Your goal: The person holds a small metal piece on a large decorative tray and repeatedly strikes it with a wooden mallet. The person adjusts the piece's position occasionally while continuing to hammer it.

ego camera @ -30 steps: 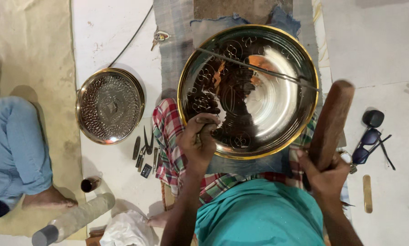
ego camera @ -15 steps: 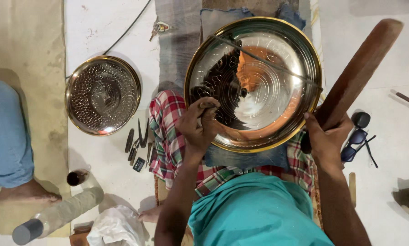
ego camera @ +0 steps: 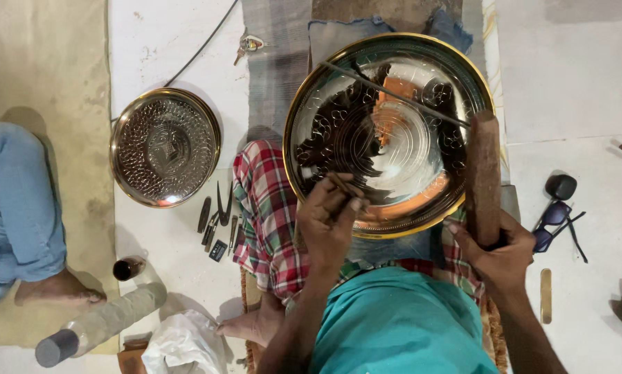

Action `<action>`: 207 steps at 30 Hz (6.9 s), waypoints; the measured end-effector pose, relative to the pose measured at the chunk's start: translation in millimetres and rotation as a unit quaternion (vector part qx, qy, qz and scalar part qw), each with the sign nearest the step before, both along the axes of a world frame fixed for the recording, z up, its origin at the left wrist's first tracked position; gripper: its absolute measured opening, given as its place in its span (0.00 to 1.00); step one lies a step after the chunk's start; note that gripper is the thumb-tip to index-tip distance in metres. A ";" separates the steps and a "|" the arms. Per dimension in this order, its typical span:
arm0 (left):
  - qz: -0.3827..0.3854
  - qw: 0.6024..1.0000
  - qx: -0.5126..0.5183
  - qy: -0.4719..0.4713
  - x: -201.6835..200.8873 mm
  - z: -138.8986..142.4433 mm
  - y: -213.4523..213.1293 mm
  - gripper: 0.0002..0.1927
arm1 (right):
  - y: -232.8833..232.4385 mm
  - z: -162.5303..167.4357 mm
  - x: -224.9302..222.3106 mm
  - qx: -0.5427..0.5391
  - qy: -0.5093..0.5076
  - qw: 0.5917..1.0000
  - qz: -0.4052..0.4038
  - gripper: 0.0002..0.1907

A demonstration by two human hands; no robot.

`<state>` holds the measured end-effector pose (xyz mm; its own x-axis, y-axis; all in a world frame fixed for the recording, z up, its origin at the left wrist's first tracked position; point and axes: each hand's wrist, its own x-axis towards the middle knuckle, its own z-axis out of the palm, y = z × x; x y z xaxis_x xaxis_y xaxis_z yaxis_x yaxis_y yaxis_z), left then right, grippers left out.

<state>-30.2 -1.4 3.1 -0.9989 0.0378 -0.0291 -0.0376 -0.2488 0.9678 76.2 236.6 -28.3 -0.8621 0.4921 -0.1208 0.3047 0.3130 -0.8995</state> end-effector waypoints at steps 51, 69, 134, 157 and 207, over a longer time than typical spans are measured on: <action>-0.225 0.927 -0.291 0.072 -12.6 -7.9 8.0 0.21 | 27.0 96.9 -85.8 0.010 0.003 0.939 0.343 0.45; -0.514 0.760 -0.336 0.214 -71.0 -10.8 17.5 0.17 | -13.6 11.8 49.4 -0.139 0.024 0.990 0.025 0.41; -0.552 0.731 -0.325 0.235 -84.1 -19.4 8.5 0.21 | -49.7 16.7 71.9 -0.048 -0.042 0.996 -0.059 0.43; -0.336 0.836 -0.380 0.210 -42.3 -22.1 -8.6 0.26 | -2.4 28.9 -6.1 -0.033 0.027 0.994 0.098 0.38; 0.086 0.949 -0.291 0.084 27.4 -20.9 21.6 0.21 | -7.9 110.4 -124.5 0.236 -0.072 0.890 0.384 0.44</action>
